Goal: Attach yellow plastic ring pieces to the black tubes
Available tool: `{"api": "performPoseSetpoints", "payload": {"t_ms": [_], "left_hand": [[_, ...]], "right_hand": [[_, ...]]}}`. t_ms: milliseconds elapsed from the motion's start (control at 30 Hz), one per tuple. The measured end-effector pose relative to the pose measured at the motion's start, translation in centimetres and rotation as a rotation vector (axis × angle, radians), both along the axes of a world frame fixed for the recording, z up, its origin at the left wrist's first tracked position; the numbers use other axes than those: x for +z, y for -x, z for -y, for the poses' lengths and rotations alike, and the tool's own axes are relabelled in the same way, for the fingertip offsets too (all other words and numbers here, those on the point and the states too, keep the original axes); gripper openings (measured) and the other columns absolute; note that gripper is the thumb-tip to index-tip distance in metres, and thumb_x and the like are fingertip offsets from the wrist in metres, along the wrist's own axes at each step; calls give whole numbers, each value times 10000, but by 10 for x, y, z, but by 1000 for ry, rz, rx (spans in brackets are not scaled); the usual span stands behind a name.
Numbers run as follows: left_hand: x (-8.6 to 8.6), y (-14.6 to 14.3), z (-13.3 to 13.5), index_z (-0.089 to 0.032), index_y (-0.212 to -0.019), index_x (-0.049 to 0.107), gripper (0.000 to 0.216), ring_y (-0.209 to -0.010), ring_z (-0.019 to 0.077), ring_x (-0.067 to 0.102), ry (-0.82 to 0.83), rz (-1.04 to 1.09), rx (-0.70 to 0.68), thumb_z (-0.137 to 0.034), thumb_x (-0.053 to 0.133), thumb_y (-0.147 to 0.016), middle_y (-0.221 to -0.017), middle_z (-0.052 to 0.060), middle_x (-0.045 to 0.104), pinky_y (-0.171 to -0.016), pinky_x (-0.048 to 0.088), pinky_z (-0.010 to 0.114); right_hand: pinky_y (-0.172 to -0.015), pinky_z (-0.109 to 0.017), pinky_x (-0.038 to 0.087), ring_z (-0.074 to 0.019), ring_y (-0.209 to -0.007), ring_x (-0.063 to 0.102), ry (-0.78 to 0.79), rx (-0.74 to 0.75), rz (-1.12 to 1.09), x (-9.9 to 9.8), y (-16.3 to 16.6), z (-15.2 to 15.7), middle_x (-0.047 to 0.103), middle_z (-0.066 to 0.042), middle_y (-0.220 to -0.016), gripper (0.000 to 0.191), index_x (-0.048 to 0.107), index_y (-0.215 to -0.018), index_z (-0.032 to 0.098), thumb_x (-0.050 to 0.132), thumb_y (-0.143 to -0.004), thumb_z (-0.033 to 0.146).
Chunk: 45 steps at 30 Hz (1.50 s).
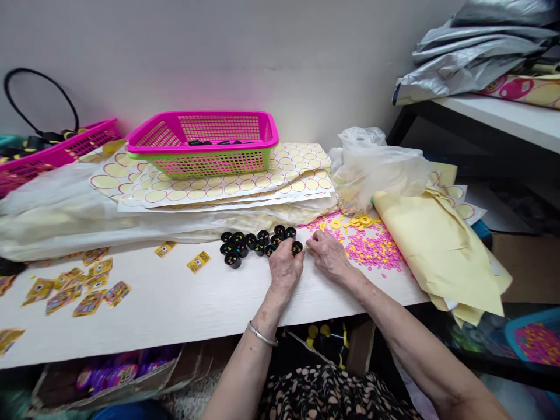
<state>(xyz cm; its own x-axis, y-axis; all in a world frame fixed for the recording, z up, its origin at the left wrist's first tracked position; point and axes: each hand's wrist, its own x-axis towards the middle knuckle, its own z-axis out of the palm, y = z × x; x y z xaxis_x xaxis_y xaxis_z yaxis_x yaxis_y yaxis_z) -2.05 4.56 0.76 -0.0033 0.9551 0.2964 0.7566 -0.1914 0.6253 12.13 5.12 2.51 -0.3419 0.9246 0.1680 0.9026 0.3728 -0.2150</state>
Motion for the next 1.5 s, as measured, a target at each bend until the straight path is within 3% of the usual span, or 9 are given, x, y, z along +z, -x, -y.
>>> {"api": "performPoseSetpoints", "payload": {"t_ms": [100, 233, 500, 767, 1067, 1500], "left_hand": [[4, 0, 1, -155, -947, 602, 228, -695, 140, 548, 10, -4, -66, -149, 552, -724, -833, 35, 616, -682, 431, 262], [7, 2, 14, -171, -822, 614, 132, -701, 141, 526, 48, 33, -109, -146, 579, -698, -785, 21, 586, -685, 428, 265], [-7, -8, 52, -176, -948, 617, 289, -524, 53, 447, 138, 478, -72, -156, 656, -662, -841, -5, 573, -568, 421, 210], [-16, -10, 52, -170, -912, 631, 266, -500, 41, 435, 104, 579, -91, -172, 674, -650, -837, -3, 575, -518, 400, 191], [-22, -11, 50, -173, -939, 626, 289, -513, 45, 442, 30, 559, -120, -176, 685, -656, -822, -5, 575, -522, 403, 187], [-24, -13, 49, -166, -945, 623, 319, -481, 31, 419, 20, 549, -108, -166, 701, -635, -801, -22, 562, -515, 389, 192]], "right_hand": [[-639, -298, 310, -209, -837, 431, -21, 59, 141, -8, 3, -10, 537, -89, -892, 192, 623, -798, 172, 446, -818, 101], [-649, -318, 285, -214, -815, 414, -96, 145, 198, -11, -1, 6, 539, -97, -851, 190, 627, -765, 149, 452, -823, 105], [-640, -340, 291, -212, -738, 382, -215, 339, 244, -27, -30, 60, 527, -103, -805, 263, 633, -846, 122, 373, -887, 124], [-688, -337, 372, -213, -788, 428, -184, 225, 135, -29, -43, 80, 558, -125, -881, 268, 613, -978, 84, 365, -889, 132], [-733, -369, 443, -229, -852, 468, -240, 221, -31, -34, -56, 97, 576, -145, -1013, 282, 561, -1089, 104, 398, -859, 102], [-757, -388, 489, -220, -920, 514, -242, 145, -366, -44, -60, 107, 557, -122, -1050, 282, 552, -1060, 192, 470, -827, 55]]}}
